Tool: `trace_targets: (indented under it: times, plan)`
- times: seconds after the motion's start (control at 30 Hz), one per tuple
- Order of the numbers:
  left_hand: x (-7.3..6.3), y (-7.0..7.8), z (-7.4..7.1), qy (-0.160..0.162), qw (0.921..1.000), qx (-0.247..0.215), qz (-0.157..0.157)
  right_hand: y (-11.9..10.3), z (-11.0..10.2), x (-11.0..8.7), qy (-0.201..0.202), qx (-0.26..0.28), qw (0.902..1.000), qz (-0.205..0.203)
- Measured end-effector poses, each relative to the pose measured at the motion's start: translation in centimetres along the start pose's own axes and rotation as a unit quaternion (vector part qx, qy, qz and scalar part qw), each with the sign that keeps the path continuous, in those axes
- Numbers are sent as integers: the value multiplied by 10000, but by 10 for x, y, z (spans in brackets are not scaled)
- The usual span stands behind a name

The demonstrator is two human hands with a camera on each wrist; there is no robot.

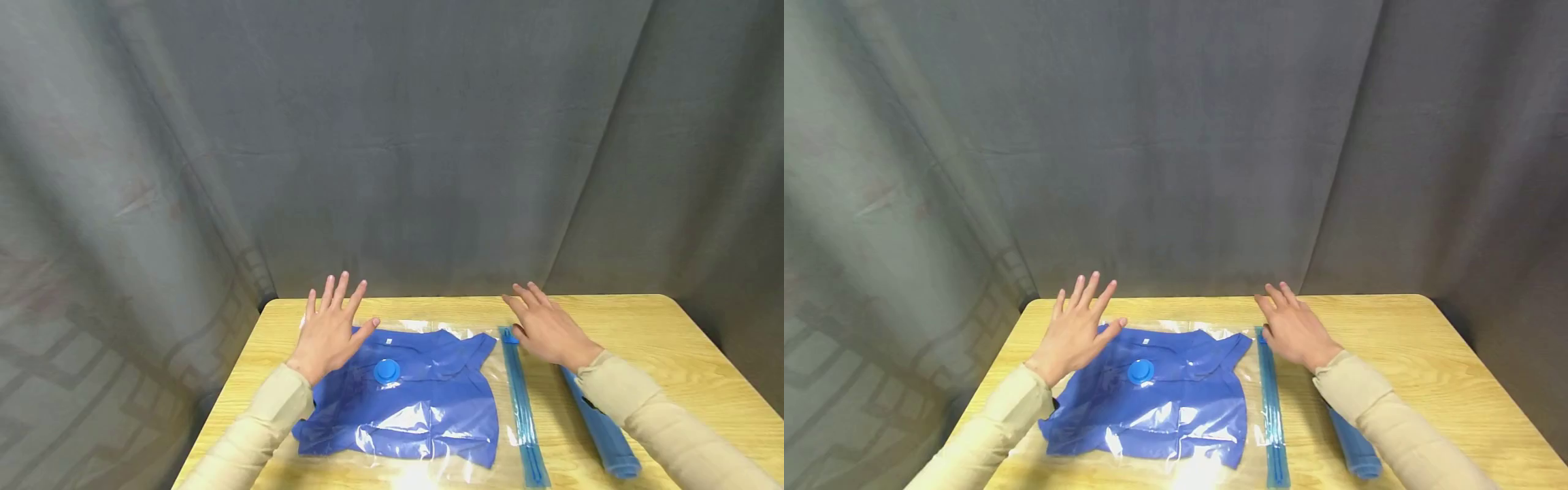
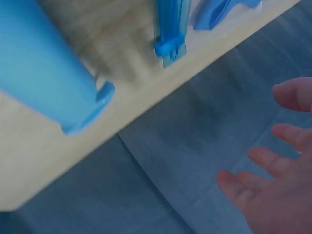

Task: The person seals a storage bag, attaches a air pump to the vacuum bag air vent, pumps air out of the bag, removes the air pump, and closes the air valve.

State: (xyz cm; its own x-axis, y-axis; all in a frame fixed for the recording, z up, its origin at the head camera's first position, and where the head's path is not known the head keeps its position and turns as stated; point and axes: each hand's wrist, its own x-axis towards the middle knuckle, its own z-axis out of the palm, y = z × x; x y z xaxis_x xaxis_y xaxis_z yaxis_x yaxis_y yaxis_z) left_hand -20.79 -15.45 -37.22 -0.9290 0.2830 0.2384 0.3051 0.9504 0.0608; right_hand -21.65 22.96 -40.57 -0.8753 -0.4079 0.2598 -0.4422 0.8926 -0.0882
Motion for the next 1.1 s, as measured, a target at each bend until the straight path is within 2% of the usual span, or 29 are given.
trace_targets:
  times: [0.1,0.17,0.2,0.3,0.43,0.6,0.67,0.77,0.83,0.9,1.03,1.1]
  plan:
    - [0,2,3,-199,9995,-221,-87,0,4,0,-314,519,9979,247]
    - [0,6,7,-261,9984,-475,-136,2,6,1,-703,1198,9885,601]
    - [1,9,9,-262,9974,-644,-173,3,8,1,-908,1570,9802,790]
    - [2,18,15,-315,9916,-1225,-271,8,10,1,-1521,2570,9435,1435]
    - [4,28,26,-617,9817,-1782,-269,13,14,-2,-1958,3239,9046,1960]
    - [3,40,45,-978,9741,-2039,-25,15,24,-5,-2129,3893,8655,2326]
    - [1,47,53,-1066,9708,-2147,94,15,28,-7,-2153,3988,8567,2462]
    - [-3,57,65,-1226,9672,-2208,276,14,33,-8,-2126,4008,8508,2651]
    - [-6,64,72,-1393,9660,-2130,451,15,36,-10,-2066,4105,8449,2737]
    - [-8,70,77,-1689,9637,-1958,658,17,38,-11,-1982,4352,8307,2852]
    - [-14,83,83,-2325,9530,-1591,1113,25,40,-15,-1784,4772,8031,3089]
    - [-17,88,85,-2543,9491,-1385,1240,28,40,-17,-1683,4861,7954,3204]
